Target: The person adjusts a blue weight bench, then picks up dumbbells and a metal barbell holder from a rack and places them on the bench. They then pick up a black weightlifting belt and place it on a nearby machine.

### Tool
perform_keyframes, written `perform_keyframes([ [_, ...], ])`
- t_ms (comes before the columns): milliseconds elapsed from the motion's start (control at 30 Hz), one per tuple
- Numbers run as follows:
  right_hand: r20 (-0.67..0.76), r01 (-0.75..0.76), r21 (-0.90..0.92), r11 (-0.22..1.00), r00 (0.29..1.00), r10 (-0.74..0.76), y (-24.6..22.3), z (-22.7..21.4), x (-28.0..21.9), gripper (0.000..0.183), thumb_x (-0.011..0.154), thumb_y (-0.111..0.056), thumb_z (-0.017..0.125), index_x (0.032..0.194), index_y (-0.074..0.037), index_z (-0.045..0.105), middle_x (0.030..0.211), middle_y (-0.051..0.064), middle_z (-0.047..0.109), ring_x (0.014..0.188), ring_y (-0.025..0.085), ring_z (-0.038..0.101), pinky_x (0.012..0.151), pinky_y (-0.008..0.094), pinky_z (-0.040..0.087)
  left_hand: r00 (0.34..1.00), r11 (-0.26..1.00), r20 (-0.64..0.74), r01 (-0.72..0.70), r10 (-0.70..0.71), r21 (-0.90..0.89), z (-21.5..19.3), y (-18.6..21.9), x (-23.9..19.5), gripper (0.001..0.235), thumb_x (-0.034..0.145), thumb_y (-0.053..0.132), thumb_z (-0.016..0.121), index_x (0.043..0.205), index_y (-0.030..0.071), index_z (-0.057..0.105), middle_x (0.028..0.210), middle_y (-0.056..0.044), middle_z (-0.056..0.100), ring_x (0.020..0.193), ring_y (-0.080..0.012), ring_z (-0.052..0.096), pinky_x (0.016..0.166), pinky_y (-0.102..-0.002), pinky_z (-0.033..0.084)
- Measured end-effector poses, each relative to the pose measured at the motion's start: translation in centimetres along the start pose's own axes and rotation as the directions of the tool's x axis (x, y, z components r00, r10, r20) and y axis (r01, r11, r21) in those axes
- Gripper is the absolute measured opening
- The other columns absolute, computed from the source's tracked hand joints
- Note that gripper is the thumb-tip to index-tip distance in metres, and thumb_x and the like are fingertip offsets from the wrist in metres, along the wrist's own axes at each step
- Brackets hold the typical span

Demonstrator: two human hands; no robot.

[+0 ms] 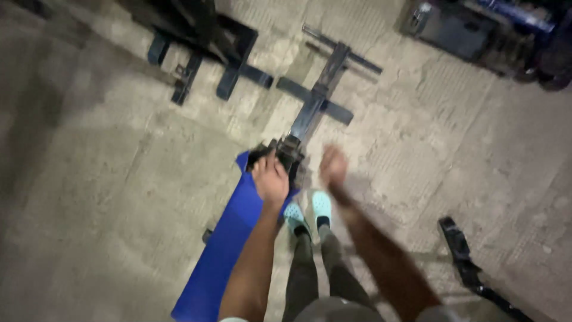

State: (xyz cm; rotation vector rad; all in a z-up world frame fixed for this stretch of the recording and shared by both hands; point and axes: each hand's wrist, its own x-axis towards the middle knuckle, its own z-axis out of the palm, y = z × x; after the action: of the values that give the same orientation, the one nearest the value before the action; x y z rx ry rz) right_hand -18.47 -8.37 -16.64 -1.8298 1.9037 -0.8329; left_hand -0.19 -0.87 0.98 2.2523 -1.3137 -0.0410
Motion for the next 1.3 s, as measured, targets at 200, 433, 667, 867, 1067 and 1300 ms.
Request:
perform_keyframes([
  [200,0.261,0.250,0.138,0.958,0.924,-0.279,-12.0,-7.1,-3.0,0.022,0.095,-0.013,0.055,0.110,-0.010,0.070,0.120,0.012,0.073,0.113,0.032,0.068,0.096,0.046,0.053,0.999,0.999,0.049,0.005,-0.007,0.034,-0.8,0.5,-0.1,0.032,0.101,0.022,0.053,0.127,0.011,0.068,0.109,-0.015,0.065,0.102,-0.0375,0.059,0.089,-0.051,0.045],
  [433,0.484,0.036,0.208,0.978,0.865,-0.135,-14.2,-9.4,-6.8,0.026,0.100,-0.014,0.055,0.123,-0.009,0.065,0.120,0.018,0.064,0.114,0.041,0.060,0.099,0.051,0.047,0.989,0.992,-0.119,0.075,-0.087,-0.101,-3.5,1.4,-0.8,0.038,0.106,0.030,0.054,0.135,0.006,0.062,0.133,-0.021,0.062,0.126,-0.0419,0.055,0.109,-0.054,0.040],
  [667,0.633,0.199,0.239,0.950,0.710,-0.308,-16.4,-12.8,-9.1,0.078,0.072,-0.025,0.075,0.139,-0.003,0.043,0.134,0.022,0.049,0.127,0.044,0.047,0.106,0.052,0.042,0.777,0.711,-0.018,0.567,-0.630,-0.417,2.5,-4.6,-4.5,0.074,0.104,0.053,0.053,0.151,-0.004,0.041,0.154,-0.029,0.044,0.143,-0.0441,0.041,0.121,-0.051,0.030],
  [867,0.714,0.188,0.159,0.969,0.656,-0.245,-13.1,-8.7,-8.2,0.066,0.086,-0.021,0.072,0.144,-0.008,0.044,0.138,0.022,0.051,0.131,0.044,0.049,0.100,0.053,0.047,0.744,0.684,-0.009,0.610,-0.668,-0.400,3.0,-3.1,-2.6,0.076,0.102,0.055,0.053,0.149,-0.004,0.043,0.151,-0.029,0.046,0.142,-0.0437,0.042,0.119,-0.050,0.031],
  [1067,0.560,0.181,0.103,0.978,0.802,-0.208,-10.4,-6.5,-4.1,0.058,0.090,-0.022,0.071,0.141,-0.008,0.045,0.137,0.020,0.057,0.118,0.044,0.060,0.097,0.052,0.053,0.609,0.585,0.204,0.793,-0.766,-0.172,0.4,6.5,6.2,0.074,0.094,0.059,0.053,0.151,0.015,0.040,0.162,-0.024,0.030,0.134,-0.0489,0.045,0.107,-0.058,0.041],
  [1300,0.710,0.039,-0.045,0.998,0.704,0.005,-11.8,-8.1,-1.0,0.060,0.090,-0.027,0.072,0.141,-0.011,0.046,0.133,0.021,0.055,0.113,0.043,0.060,0.089,0.051,0.053,0.868,0.861,-0.039,0.484,-0.495,-0.157,8.4,0.6,3.4,0.070,0.104,0.059,0.058,0.152,0.011,0.041,0.156,-0.035,0.033,0.142,-0.0550,0.039,0.108,-0.061,0.044],
])
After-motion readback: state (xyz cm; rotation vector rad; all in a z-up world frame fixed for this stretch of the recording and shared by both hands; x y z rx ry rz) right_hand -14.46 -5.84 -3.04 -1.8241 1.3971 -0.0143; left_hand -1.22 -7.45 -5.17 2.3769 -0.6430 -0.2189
